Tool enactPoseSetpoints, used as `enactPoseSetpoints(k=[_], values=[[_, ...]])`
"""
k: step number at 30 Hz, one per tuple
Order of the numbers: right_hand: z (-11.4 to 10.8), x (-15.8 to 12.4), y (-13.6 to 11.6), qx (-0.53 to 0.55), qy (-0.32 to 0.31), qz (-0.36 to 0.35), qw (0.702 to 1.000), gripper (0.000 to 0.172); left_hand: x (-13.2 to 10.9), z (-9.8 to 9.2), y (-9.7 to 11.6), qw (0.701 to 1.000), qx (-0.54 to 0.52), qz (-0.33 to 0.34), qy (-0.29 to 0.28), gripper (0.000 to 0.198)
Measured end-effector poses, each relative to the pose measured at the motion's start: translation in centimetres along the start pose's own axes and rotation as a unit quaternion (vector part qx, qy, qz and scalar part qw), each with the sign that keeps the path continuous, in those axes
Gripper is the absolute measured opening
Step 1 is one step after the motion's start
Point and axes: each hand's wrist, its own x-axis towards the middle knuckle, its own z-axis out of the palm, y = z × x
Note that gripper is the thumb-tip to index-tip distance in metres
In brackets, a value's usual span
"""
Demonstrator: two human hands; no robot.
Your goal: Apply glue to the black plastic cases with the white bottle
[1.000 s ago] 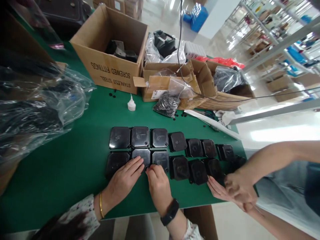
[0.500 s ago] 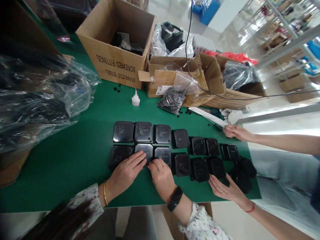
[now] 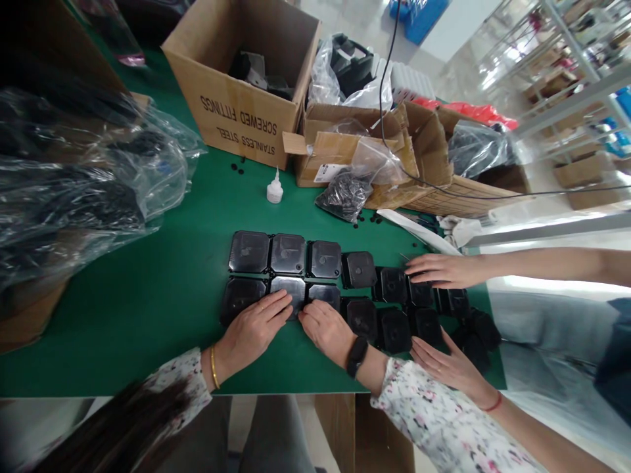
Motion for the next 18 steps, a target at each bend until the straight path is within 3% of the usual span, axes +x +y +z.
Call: enactPoseSetpoints(k=[4, 10, 13, 18], values=[[-0.5, -0.1, -0.8, -0.009, -0.003, 0.0, 1.0, 0.023, 0.0, 0.2, 0.0, 1.0, -0.003, 0.001, 0.011, 0.025], [-2.3, 2.0, -1.2, -0.021, -0.057, -0.025, 0.998, 0.025, 0.0, 0.2, -0.1, 1.0, -0.008, -0.005, 0.006, 0.025], [-1.8, 2.0, -0.9, -0.007, -0.057, -0.024, 0.998, 0.025, -0.1, 0.3, -0.2, 1.0, -0.009, 0.001, 0.007, 0.027], [0.0, 0.1, -1.8, -0.006, -0.009, 0.057, 0.998, 0.023, -0.1, 0.2, 0.0, 1.0, -0.012, -0.013, 0.005, 0.027]])
